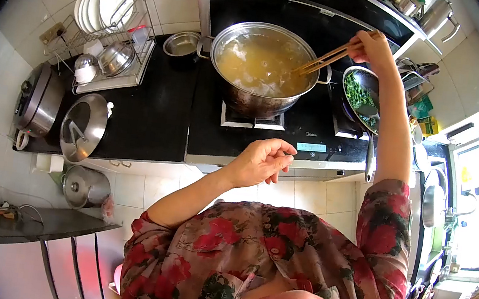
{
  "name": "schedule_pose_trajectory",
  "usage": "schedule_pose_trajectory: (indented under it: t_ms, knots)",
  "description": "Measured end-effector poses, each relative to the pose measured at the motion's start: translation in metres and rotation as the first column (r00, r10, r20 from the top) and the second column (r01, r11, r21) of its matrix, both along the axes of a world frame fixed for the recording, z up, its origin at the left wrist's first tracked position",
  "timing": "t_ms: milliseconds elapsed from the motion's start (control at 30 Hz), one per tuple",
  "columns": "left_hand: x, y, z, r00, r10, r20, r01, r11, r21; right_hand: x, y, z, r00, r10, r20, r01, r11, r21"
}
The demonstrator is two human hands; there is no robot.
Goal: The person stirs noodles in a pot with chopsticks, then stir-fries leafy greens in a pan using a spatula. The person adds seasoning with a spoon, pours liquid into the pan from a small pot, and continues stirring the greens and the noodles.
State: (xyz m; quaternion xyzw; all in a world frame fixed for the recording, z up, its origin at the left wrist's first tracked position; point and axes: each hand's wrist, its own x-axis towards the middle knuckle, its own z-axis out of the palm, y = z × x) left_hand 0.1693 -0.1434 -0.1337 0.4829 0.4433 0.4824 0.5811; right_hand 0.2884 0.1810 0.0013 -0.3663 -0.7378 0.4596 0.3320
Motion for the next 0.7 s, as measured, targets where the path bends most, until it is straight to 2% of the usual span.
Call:
schedule_pose_trajectory:
  t_ms: [167,233,367,433,500,600,700]
  knots:
    - [-0.004,0.009,-0.007,1.000,0.014,0.005,-0.014,0.999,-0.030,0.002,0.013,-0.016,0.998,-0.064,-0.027,0.061,0.993,-0.097]
    - [-0.002,0.013,-0.009,1.000,0.007,0.029,-0.007,1.000,-0.011,0.007,0.022,-0.027,0.999,-0.038,-0.034,0.032,0.989,-0.146]
    - [-0.003,0.013,-0.012,0.999,0.027,0.020,-0.026,0.999,-0.020,0.033,0.017,-0.068,0.985,-0.041,-0.167,-0.009,0.958,-0.285]
    - [-0.004,0.013,-0.017,0.999,0.031,0.029,-0.030,0.999,-0.030,0.032,-0.003,-0.087,0.958,-0.109,-0.265,0.017,0.946,-0.325]
    - [-0.003,0.015,-0.020,0.999,0.028,0.020,-0.028,0.999,-0.037,0.028,-0.030,-0.092,0.934,-0.147,-0.326,0.042,0.950,-0.309]
    - [-0.006,0.016,-0.026,0.993,0.118,0.020,-0.119,0.993,0.005,0.036,-0.042,-0.098,0.897,-0.211,-0.389,0.063,0.931,-0.361]
    - [-0.015,0.013,-0.031,0.984,0.170,0.045,-0.169,0.985,-0.020,0.051,-0.055,-0.087,0.881,-0.222,-0.417,0.095,0.947,-0.306]
